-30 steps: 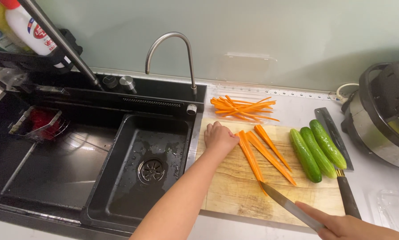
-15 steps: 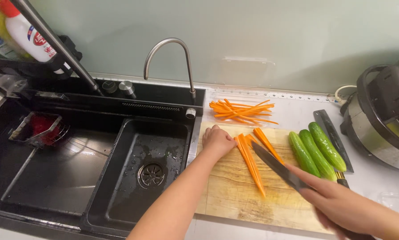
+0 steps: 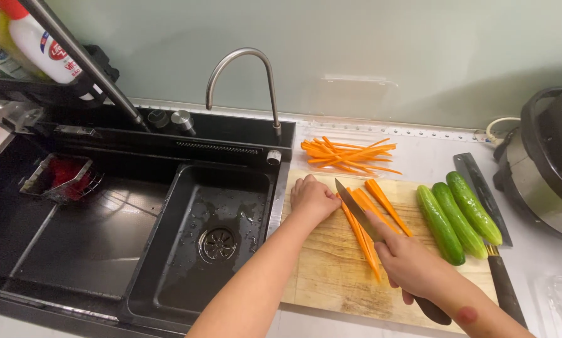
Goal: Cut a carrot into thin strips on a wooden cutting board.
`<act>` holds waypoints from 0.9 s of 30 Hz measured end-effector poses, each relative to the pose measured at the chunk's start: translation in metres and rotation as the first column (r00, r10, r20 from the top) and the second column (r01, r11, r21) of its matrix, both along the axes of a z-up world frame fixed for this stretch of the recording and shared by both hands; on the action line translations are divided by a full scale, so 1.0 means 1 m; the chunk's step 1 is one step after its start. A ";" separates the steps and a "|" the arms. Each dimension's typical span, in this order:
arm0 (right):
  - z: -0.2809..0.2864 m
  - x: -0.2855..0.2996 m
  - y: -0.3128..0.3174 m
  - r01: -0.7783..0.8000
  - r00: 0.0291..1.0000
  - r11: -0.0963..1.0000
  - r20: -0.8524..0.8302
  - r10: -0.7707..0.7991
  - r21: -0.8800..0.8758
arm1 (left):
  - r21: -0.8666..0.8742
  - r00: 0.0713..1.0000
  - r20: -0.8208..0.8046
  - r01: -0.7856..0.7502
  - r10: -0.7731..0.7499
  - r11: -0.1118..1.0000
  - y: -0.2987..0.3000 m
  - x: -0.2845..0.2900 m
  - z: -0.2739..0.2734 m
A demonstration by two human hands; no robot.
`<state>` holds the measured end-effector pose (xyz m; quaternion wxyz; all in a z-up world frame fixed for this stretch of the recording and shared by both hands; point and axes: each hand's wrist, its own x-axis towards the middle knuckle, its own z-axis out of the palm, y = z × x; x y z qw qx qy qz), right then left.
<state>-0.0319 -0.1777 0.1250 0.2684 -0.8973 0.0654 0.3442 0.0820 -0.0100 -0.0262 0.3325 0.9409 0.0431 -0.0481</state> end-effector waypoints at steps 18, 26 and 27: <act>0.018 0.006 0.002 -0.066 0.997 0.994 -0.048 0.062 -0.090 | 0.019 0.999 0.042 0.017 -0.018 1.000 0.000 0.000 -0.004; 0.047 -0.018 -0.009 -0.127 0.972 0.982 -0.216 0.094 -0.143 | 0.009 0.999 0.048 0.012 -0.013 1.000 0.001 -0.002 -0.004; 0.051 -0.017 -0.020 -0.124 0.972 0.982 -0.214 0.091 -0.144 | 0.009 0.999 0.050 0.014 -0.015 1.000 0.001 -0.002 -0.005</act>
